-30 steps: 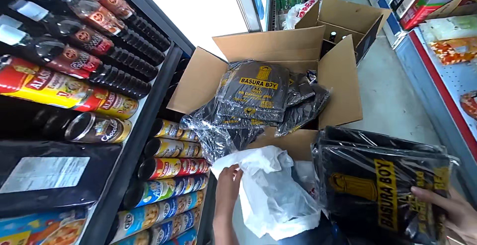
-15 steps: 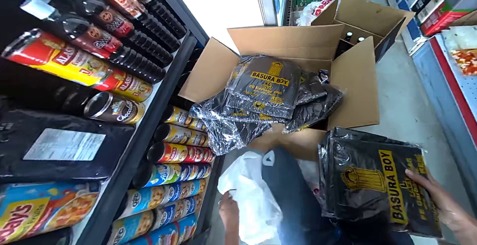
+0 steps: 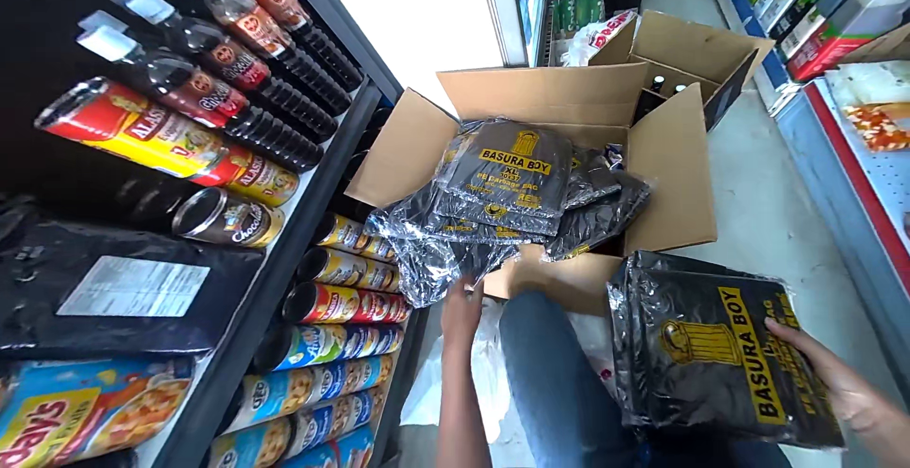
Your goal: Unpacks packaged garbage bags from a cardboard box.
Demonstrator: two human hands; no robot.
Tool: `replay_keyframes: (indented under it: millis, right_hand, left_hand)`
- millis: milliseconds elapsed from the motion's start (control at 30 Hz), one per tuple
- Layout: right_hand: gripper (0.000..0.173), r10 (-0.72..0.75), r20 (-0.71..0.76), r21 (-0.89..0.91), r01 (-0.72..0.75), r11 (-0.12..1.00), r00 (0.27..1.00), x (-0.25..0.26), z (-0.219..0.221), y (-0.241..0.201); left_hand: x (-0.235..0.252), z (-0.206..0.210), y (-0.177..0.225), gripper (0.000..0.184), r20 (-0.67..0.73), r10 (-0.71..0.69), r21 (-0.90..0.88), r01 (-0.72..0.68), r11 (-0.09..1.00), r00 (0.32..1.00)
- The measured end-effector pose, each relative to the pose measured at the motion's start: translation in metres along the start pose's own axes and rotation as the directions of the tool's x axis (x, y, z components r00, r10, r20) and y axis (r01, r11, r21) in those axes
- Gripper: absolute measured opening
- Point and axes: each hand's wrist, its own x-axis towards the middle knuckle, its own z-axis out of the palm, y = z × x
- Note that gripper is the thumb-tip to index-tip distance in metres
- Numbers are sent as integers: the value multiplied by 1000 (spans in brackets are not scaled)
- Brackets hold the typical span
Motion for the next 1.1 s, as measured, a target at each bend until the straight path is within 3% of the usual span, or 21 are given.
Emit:
replay_keyframes:
  millis: [67, 133, 167, 233, 300, 367, 500, 600, 667, 733, 800, 933, 967, 1033, 1100]
  right_hand:
    - [80, 12, 13, -32, -11, 999, 1000, 0, -2, -1]
    - [92, 13, 12, -81, -12, 997, 1000, -2, -5, -1]
    - [92, 16, 0, -101, -16, 995, 1000, -4, -5, -1]
    - [84, 19, -4, -95, -19, 995, 1000, -6, -5, 2]
    - [70, 28, -2, -77, -28, 997, 1000, -7, -5, 6]
    - [60, 36, -4, -53, -37, 998, 999, -7, -4, 8]
    - [65, 26, 3, -6, -26, 1000, 1000, -2, -5, 11]
    - [73, 22, 26, 13, -22, 1000, 999, 1, -8, 12]
    - [70, 15, 31, 26, -16, 1000, 999, 0, -8, 12]
    - [53, 15, 9, 3, -15, 1000, 1000, -3, -3, 10]
    - [50, 12, -10, -2, -12, 1000, 1000, -4, -2, 10]
    - [49, 7, -11, 23, -6, 1000, 1000, -2, -1, 14]
    - [50, 9, -4, 35, -9, 999, 1000, -2, -1, 14]
    - [53, 15, 10, 37, -16, 999, 1000, 1, -3, 14]
    - [54, 17, 15, 39, -18, 999, 1000, 2, -4, 14]
  left_hand:
    - [28, -11, 54, 51, -158, 78, -201, -110, 973, 984]
    - [64, -4, 83, 61, -132, -9, -441, -50, 896, 991]
    - [80, 3, 93, 64, -92, -84, -593, 13, 805, 992]
    - [102, 15, 116, 68, -53, -246, -830, 95, 550, 968]
    - [122, 25, 130, 80, -53, -398, -945, 83, 316, 916]
    - [134, 32, 135, 91, -66, -531, -972, 67, 227, 844]
    - [138, 35, 143, 105, -129, -628, -976, 14, 217, 767]
    - [139, 35, 148, 111, -125, -622, -989, -49, 139, 773]
    - [134, 32, 154, 100, -133, -565, -988, -63, 143, 814]
    - [126, 26, 161, 70, -182, -512, -972, -73, 224, 839]
    - [115, 25, 156, 51, -267, -485, -949, -140, 282, 833]
    - [88, 49, 120, 48, -391, -536, -906, -209, 369, 748]
    - [86, 58, 110, 52, -413, -551, -881, -165, 443, 725]
    - [84, 64, 100, 79, -399, -568, -836, -31, 548, 719]
    - [86, 61, 103, 105, -348, -615, -862, 16, 506, 707]
